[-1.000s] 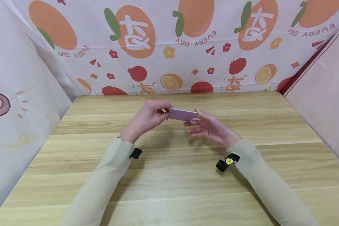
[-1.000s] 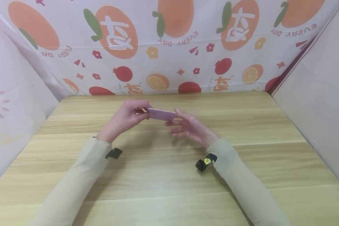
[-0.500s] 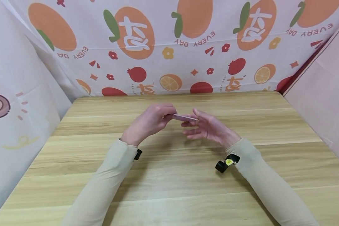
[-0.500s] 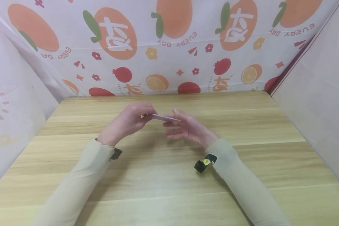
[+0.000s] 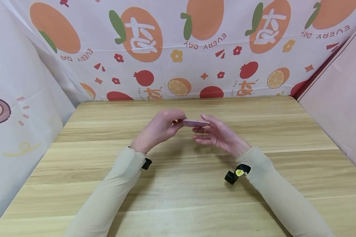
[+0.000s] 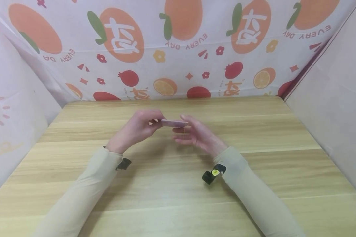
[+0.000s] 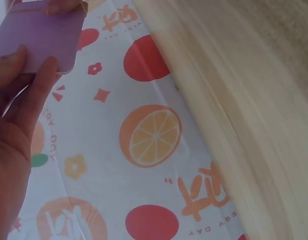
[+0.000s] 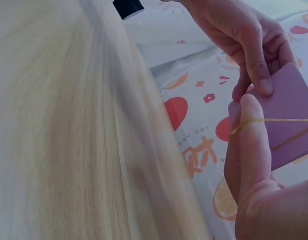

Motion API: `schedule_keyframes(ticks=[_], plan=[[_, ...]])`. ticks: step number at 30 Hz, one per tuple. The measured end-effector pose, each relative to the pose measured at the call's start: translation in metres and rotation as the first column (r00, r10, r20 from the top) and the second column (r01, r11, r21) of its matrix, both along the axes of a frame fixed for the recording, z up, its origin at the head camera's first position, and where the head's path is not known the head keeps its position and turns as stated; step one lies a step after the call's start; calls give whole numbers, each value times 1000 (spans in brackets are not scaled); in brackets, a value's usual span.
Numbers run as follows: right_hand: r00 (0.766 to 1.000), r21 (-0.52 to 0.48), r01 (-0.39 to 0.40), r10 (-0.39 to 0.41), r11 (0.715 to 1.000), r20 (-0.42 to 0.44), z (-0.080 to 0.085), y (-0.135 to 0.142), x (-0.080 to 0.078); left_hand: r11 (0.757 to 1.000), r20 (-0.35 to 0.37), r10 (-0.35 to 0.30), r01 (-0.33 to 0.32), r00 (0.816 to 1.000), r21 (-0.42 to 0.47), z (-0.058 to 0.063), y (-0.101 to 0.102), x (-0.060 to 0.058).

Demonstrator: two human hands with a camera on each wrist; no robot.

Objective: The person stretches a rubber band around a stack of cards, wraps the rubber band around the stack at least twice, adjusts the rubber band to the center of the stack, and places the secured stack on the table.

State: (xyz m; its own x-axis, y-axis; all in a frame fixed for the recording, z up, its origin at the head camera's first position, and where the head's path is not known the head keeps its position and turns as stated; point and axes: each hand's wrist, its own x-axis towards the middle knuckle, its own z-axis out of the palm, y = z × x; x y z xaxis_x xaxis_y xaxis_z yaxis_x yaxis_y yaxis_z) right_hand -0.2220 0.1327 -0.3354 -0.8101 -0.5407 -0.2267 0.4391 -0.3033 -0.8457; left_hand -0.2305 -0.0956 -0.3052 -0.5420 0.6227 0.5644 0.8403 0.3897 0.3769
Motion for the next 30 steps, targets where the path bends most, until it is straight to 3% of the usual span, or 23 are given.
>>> schedule_keyframes(ticks=[8, 13, 17, 21, 25, 30], plan=[[996, -31, 81, -80, 996, 34, 2, -4, 2, 997, 116, 52, -58, 992, 49, -5, -4, -2], [987, -133, 161, -156, 978, 47, 2, -6, 2, 984, 238, 147, -166, 960, 63, -6, -7, -4], [978, -135, 172, -185, 976, -92, 0, -7, 1, 958, 406, 215, -273, 888, 90, -5, -10, -6], [931, -38, 219, -221, 975, -289, -3, -12, 0, 928, 536, 217, -343, 816, 145, -3, -14, -9], [877, 86, 313, -254, 946, -407, -5, -15, 3, 901, 646, 141, -367, 750, 230, -2, -15, -11], [835, 235, 344, -182, 909, -520, -6, -18, 8, 837, 757, 11, -420, 653, 350, -4, -14, -13]])
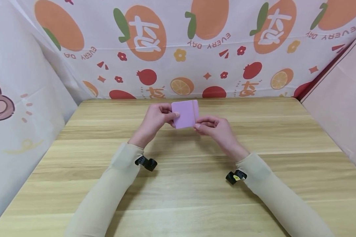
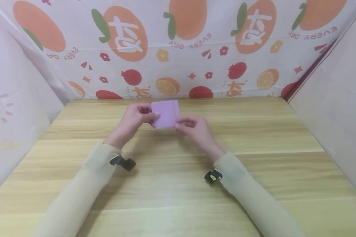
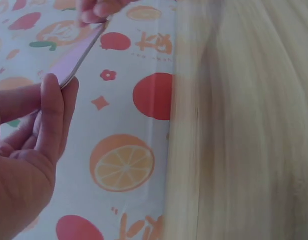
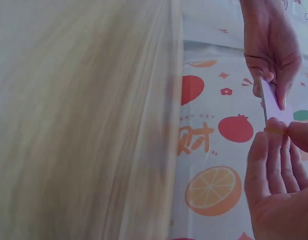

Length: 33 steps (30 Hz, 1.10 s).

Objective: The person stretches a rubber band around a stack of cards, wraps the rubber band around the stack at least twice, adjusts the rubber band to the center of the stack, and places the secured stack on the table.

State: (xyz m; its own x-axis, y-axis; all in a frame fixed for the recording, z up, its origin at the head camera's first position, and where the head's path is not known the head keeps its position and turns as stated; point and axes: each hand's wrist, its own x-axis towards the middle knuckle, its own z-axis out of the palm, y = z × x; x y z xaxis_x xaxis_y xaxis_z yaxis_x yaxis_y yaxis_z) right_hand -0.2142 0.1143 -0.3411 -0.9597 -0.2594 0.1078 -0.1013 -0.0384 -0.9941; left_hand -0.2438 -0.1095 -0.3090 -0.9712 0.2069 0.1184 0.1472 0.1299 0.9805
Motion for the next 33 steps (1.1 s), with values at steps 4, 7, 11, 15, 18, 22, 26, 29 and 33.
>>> schedule_keyframes(ticks=[4, 7, 11, 15, 18, 22, 26, 29, 33], plan=[[997, 97, 5, 3, 995, -81, 0, -1, 2, 997, 86, 35, -40, 996, 64, 0, 0, -2], [992, 163, 7, 14, 987, -123, -1, -1, 1, 995, 125, 55, -64, 991, 74, 0, -1, -2], [992, 169, 1, 21, 986, -127, 0, 0, 2, 994, 129, 47, -59, 991, 88, -2, -1, -2], [997, 97, 28, -22, 995, -70, 3, 1, 4, 995, 122, 26, -38, 992, 96, -7, 1, -3], [997, 72, 67, -64, 995, -48, 6, 2, 4, 995, 118, 19, -30, 993, 95, -11, 2, -5], [994, 32, 88, -86, 996, -65, 6, 4, 1, 995, 136, -1, -13, 991, 99, -16, 1, -7], [984, 43, 137, -131, 990, -121, 6, 8, -2, 994, 184, -33, 13, 982, 111, -18, -1, -8], [971, 83, 189, -174, 978, -163, 9, 11, -3, 992, 217, -63, 37, 974, 123, -19, 0, -7], [964, 108, 217, -195, 970, -178, 19, 13, 1, 989, 219, -112, 88, 969, 119, -19, 4, -4]])
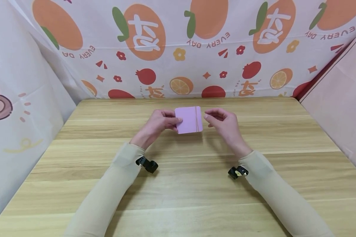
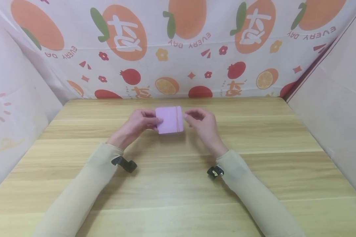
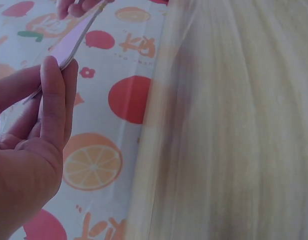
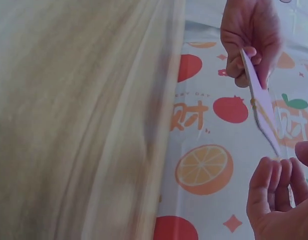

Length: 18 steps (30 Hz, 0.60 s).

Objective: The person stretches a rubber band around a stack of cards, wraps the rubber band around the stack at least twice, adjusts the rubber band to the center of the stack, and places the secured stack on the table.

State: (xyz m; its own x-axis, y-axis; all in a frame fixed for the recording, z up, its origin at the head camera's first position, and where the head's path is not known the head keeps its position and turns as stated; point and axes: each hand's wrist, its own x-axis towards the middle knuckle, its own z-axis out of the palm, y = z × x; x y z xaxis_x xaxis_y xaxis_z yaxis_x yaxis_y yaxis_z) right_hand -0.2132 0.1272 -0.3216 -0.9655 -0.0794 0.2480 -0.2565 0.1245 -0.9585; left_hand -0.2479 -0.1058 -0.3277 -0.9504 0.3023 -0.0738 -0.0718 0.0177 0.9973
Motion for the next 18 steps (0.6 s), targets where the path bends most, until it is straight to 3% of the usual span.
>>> schedule_keyframes(ticks=[6, 13, 18], plan=[[1000, -5, -23, 23, 1000, 6, 12, 1, 6, 998, -12, -66, 66, 998, -24, 0, 9, 6], [999, -41, -29, 30, 999, 17, -6, 7, -8, 993, -10, -117, 117, 993, -34, 3, 15, 12], [999, -77, -21, 25, 997, 44, -9, 9, -11, 996, 0, -84, 84, 996, 19, 4, 18, 13]])
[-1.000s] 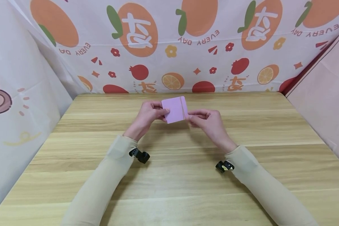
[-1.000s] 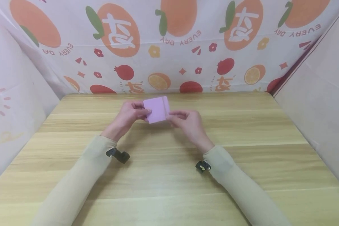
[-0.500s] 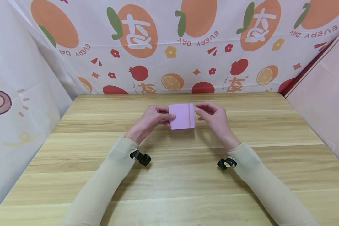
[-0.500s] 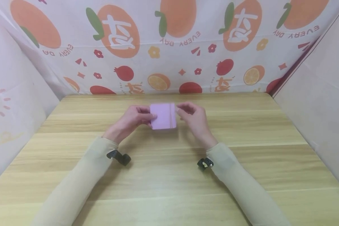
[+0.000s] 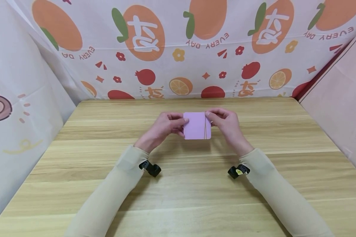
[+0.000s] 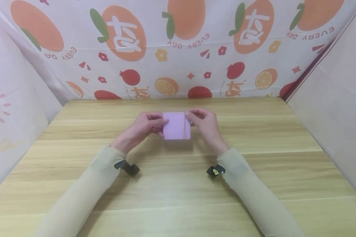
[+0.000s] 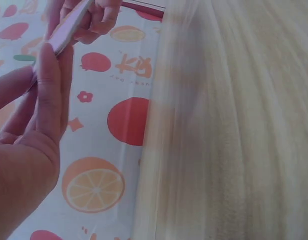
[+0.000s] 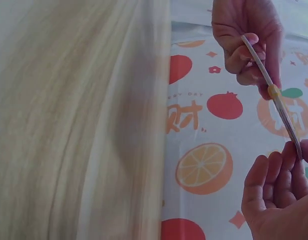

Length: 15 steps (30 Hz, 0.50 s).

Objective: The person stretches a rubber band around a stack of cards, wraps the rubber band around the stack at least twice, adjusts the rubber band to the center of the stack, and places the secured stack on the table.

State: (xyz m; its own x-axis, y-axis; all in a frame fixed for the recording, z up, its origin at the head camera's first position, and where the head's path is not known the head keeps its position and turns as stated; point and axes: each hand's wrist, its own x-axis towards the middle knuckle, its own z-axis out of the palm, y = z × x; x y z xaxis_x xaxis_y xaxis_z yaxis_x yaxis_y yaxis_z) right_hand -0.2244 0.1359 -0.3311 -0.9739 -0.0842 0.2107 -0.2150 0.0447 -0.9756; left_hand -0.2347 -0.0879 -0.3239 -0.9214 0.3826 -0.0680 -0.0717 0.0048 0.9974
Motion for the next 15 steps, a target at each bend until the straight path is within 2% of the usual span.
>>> schedule_keyframes(ticks=[4, 10, 15], plan=[[999, -30, -7, 9, 1000, 42, 2, 1, 1, 998, -17, 31, -31, 999, 48, 0, -2, -1], [997, -33, -53, 54, 998, 49, 4, 5, 1, 999, -67, 22, -21, 997, 24, -1, -5, -2], [995, -29, -87, 88, 996, 40, 4, 7, -1, 999, -65, 19, -17, 998, 40, -2, -5, -2]])
